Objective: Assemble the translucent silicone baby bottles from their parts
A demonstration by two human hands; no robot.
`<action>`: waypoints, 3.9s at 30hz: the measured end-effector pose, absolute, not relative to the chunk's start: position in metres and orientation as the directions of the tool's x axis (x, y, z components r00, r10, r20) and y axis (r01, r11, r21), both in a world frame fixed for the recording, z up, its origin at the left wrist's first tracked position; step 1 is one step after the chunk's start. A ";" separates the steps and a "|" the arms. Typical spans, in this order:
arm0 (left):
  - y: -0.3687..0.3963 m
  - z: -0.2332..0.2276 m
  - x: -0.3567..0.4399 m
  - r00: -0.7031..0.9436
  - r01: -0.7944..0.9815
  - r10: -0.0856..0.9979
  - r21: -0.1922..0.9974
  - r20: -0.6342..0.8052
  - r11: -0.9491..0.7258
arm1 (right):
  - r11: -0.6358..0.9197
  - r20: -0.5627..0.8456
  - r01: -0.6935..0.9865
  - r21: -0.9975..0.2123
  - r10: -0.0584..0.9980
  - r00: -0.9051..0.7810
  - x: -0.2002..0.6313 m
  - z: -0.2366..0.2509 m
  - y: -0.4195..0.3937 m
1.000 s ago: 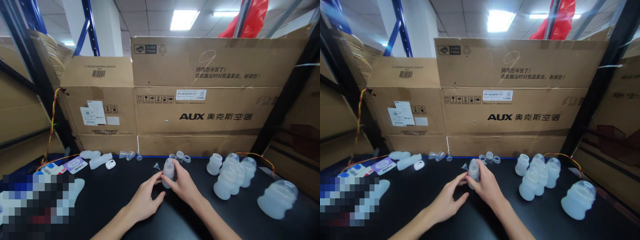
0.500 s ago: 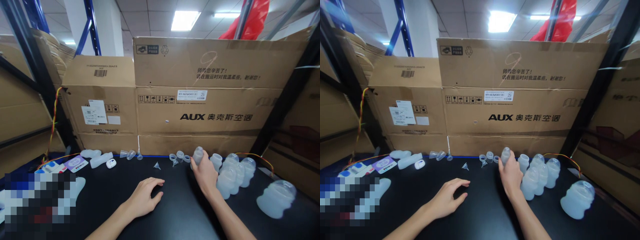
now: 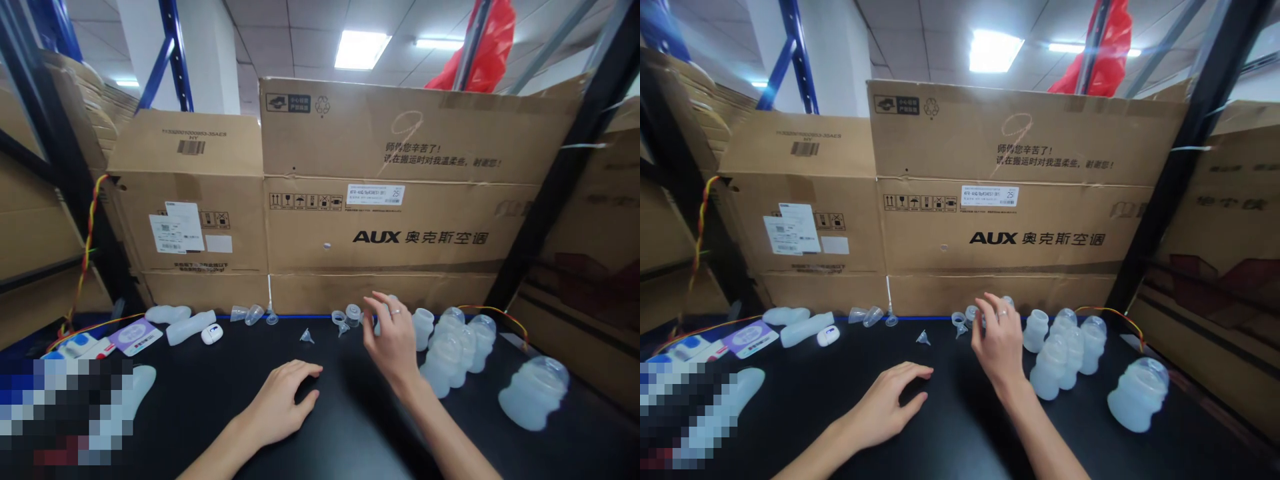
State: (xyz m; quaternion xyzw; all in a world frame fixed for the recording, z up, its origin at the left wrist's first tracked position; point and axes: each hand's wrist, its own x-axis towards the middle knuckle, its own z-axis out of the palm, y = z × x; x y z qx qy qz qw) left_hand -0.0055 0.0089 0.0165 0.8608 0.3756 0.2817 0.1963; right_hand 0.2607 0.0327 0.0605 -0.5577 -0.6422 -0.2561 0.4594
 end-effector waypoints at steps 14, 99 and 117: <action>0.008 0.018 -0.005 0.598 0.548 0.735 0.506 0.320 -0.666 | -0.124 0.080 0.981 0.149 0.990 0.113 0.366 0.162 0.052; 0.076 0.015 -0.082 0.103 0.594 0.928 0.727 0.357 -0.345 | 0.318 0.277 0.757 -0.572 0.943 -0.187 0.288 0.015 0.055; 0.046 0.025 -0.046 0.352 0.456 0.888 0.774 0.297 -0.440 | 0.291 0.317 0.819 -0.495 0.938 -0.141 0.255 0.013 0.049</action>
